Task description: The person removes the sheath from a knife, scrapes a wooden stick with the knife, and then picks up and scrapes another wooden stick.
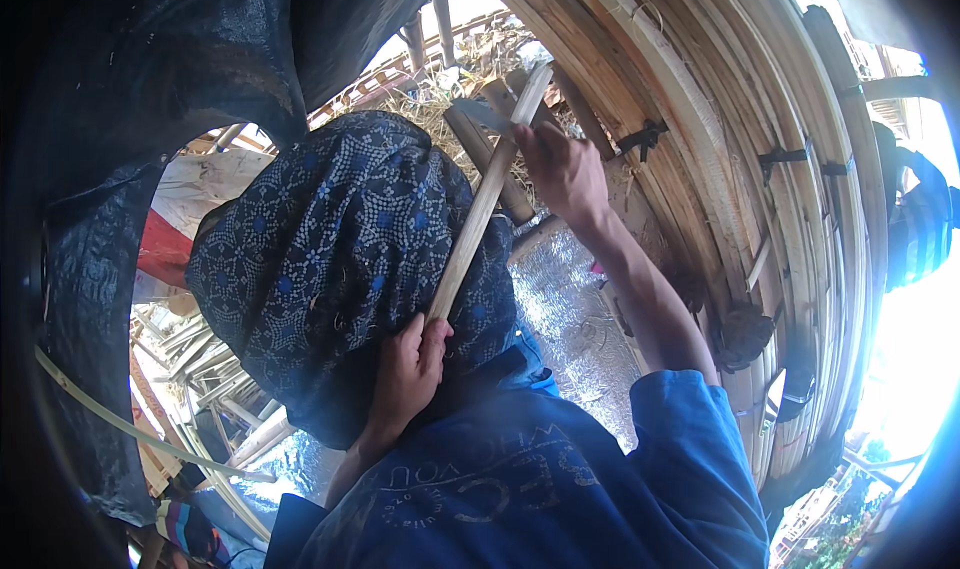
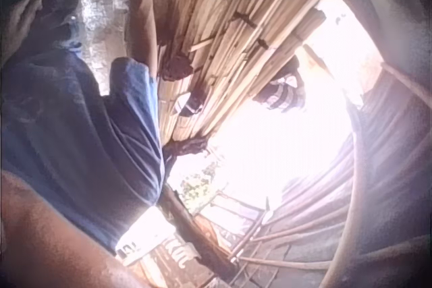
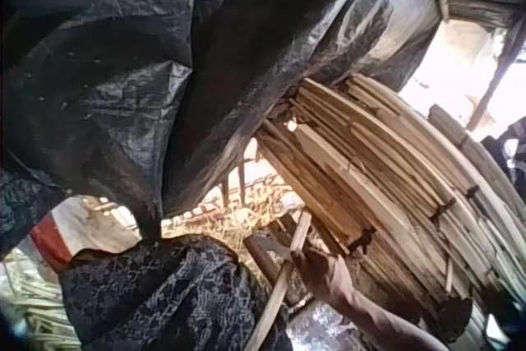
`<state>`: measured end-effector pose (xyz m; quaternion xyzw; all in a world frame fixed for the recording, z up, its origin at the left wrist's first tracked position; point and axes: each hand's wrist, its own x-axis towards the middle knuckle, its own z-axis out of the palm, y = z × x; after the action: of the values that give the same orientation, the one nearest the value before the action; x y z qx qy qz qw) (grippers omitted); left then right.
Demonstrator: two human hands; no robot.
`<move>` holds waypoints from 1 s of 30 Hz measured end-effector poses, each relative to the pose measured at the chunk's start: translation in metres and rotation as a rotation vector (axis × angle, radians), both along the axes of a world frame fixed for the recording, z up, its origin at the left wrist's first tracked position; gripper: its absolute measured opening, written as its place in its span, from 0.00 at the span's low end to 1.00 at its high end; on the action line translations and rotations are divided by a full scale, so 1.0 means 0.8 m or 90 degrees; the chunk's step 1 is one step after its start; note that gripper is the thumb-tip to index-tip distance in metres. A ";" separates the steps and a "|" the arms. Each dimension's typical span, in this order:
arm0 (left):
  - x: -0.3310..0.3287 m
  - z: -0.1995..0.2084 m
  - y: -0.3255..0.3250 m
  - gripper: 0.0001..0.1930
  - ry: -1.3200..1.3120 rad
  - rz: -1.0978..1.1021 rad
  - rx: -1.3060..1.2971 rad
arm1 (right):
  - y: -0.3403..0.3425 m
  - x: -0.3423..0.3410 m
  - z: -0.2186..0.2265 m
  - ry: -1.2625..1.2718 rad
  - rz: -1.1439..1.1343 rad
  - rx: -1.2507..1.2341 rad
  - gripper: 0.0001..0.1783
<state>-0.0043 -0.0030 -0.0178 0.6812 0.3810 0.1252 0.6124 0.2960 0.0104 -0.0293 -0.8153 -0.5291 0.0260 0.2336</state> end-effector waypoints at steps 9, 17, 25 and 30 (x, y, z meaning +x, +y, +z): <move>0.003 0.002 -0.001 0.15 0.022 0.011 0.014 | 0.055 0.061 0.012 -0.028 -0.110 0.044 0.27; -0.005 -0.001 -0.004 0.16 0.030 -0.013 0.011 | 0.022 0.043 -0.017 0.103 -0.020 0.055 0.24; 0.002 0.002 -0.003 0.15 0.022 -0.011 0.001 | -0.040 -0.052 0.002 0.054 0.041 0.037 0.20; 0.001 0.005 -0.004 0.15 0.009 -0.003 -0.021 | 0.008 0.025 0.000 -0.067 -0.069 0.015 0.24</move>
<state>-0.0032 -0.0059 -0.0140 0.6731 0.3854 0.1127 0.6211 0.3160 0.0170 -0.0290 -0.8402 -0.4961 -0.0355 0.2161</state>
